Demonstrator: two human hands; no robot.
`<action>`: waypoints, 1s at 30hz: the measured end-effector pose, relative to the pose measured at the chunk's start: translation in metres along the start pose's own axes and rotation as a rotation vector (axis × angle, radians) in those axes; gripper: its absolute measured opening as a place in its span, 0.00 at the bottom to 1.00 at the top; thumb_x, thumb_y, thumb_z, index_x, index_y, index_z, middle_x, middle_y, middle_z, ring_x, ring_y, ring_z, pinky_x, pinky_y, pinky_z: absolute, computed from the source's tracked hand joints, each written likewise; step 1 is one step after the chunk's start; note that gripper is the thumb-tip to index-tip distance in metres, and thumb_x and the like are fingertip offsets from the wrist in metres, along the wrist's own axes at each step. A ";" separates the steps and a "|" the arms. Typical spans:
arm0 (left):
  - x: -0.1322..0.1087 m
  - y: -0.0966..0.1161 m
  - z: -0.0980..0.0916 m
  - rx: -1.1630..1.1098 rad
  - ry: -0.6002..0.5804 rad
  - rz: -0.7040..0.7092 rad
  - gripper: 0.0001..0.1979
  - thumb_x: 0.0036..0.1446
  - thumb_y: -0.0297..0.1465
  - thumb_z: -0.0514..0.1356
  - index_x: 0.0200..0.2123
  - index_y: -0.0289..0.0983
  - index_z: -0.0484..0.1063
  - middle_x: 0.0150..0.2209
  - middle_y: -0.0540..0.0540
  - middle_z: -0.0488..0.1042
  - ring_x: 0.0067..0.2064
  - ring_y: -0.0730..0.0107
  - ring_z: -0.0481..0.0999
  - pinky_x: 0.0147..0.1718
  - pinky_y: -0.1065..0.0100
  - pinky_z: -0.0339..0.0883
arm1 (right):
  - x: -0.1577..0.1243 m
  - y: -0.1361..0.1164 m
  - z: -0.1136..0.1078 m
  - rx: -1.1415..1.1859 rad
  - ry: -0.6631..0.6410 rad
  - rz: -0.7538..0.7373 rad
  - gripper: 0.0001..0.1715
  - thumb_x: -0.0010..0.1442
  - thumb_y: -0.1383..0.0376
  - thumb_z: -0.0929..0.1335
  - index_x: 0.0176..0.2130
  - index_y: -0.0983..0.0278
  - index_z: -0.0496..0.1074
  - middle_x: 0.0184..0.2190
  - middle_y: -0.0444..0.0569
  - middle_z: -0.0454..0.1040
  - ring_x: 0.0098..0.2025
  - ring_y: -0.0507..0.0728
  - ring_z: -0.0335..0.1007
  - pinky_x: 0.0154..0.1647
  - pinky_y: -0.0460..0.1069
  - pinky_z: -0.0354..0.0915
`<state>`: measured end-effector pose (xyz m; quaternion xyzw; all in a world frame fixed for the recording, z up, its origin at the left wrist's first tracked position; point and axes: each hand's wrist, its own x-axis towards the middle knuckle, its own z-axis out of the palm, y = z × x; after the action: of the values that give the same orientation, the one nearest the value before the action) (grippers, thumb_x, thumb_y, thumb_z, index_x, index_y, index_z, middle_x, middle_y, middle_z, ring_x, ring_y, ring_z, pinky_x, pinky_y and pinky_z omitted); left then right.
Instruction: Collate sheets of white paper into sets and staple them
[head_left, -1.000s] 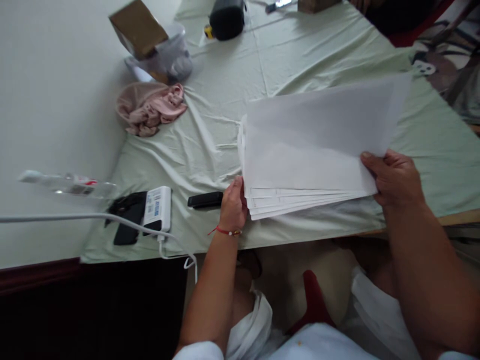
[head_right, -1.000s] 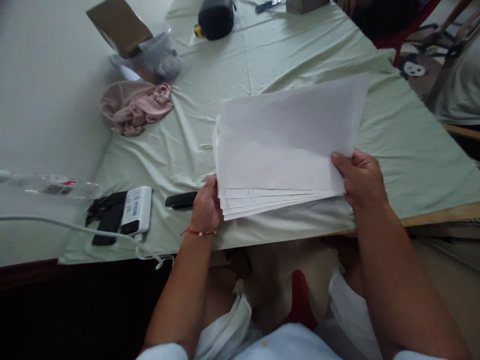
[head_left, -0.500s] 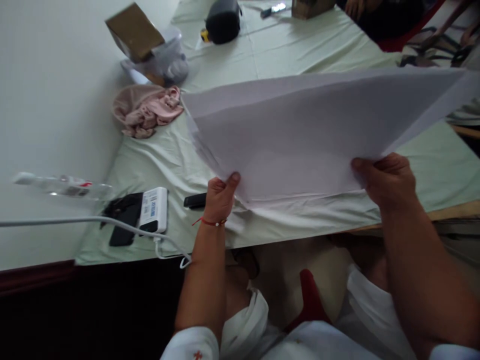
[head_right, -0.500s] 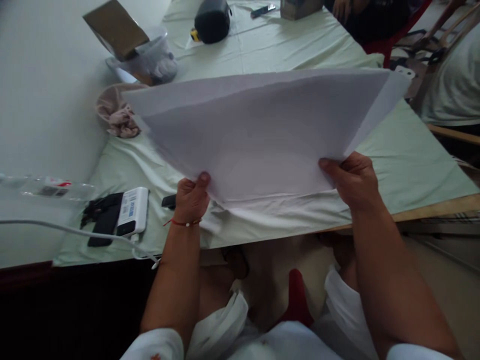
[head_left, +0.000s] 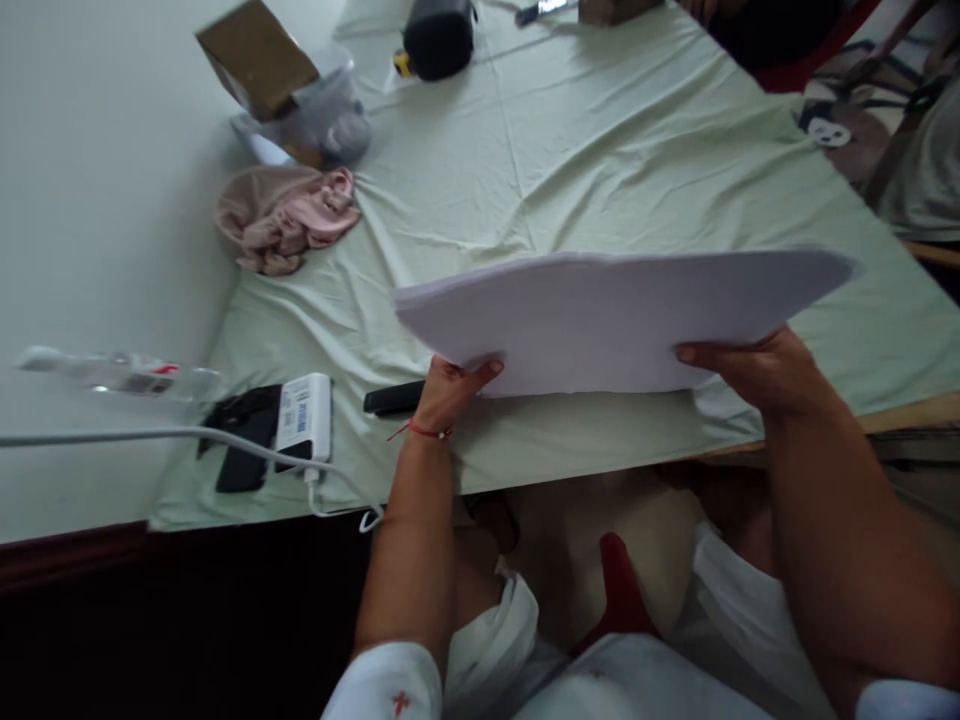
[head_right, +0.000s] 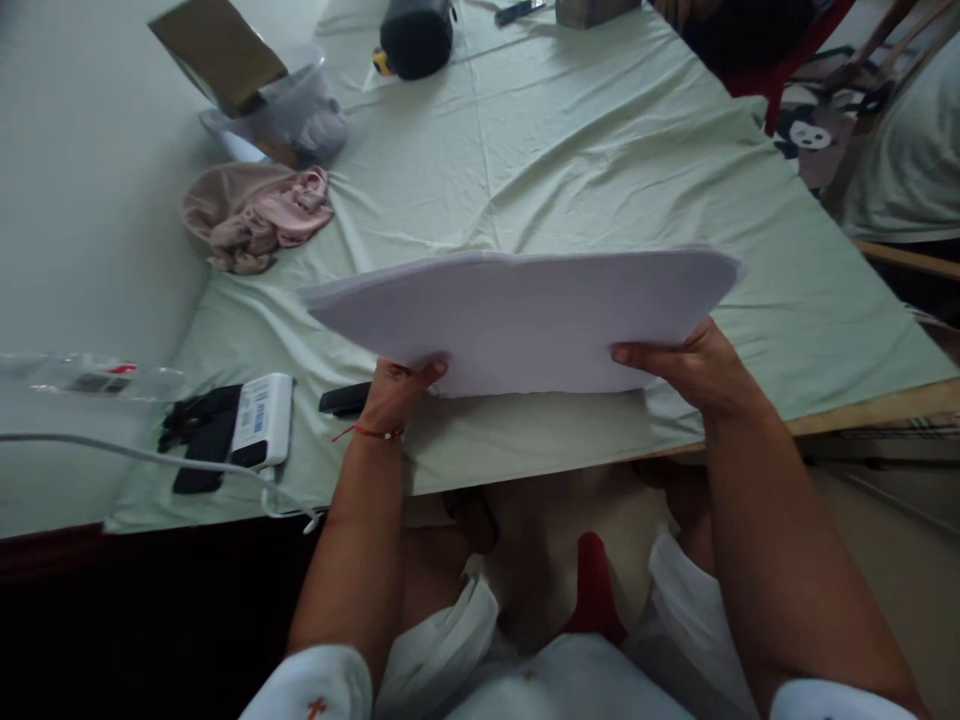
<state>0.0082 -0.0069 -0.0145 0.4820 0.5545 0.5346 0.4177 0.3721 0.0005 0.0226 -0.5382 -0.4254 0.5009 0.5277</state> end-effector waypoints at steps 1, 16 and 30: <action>-0.001 0.000 0.001 0.003 -0.010 -0.004 0.24 0.38 0.38 0.80 0.40 0.38 0.81 0.38 0.43 0.84 0.44 0.59 0.82 0.48 0.59 0.79 | -0.001 -0.001 0.000 -0.030 -0.033 -0.003 0.30 0.33 0.66 0.88 0.38 0.62 0.83 0.40 0.48 0.84 0.46 0.60 0.78 0.52 0.55 0.77; -0.012 0.001 -0.012 0.022 -0.064 -0.054 0.23 0.35 0.33 0.82 0.37 0.39 0.82 0.38 0.44 0.84 0.43 0.57 0.82 0.46 0.58 0.79 | -0.003 0.001 0.002 -0.136 -0.033 -0.001 0.25 0.36 0.64 0.88 0.35 0.60 0.83 0.39 0.46 0.85 0.44 0.61 0.80 0.47 0.54 0.78; -0.003 -0.011 -0.024 0.166 -0.031 -0.055 0.17 0.34 0.37 0.82 0.25 0.44 0.80 0.29 0.50 0.80 0.33 0.60 0.78 0.38 0.58 0.77 | -0.001 0.004 0.007 -0.179 -0.081 0.046 0.21 0.38 0.64 0.87 0.32 0.56 0.82 0.35 0.43 0.84 0.42 0.61 0.80 0.46 0.55 0.79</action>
<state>-0.0156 -0.0135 -0.0241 0.5079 0.6034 0.4676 0.3991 0.3645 0.0002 0.0193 -0.5721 -0.4768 0.4943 0.4483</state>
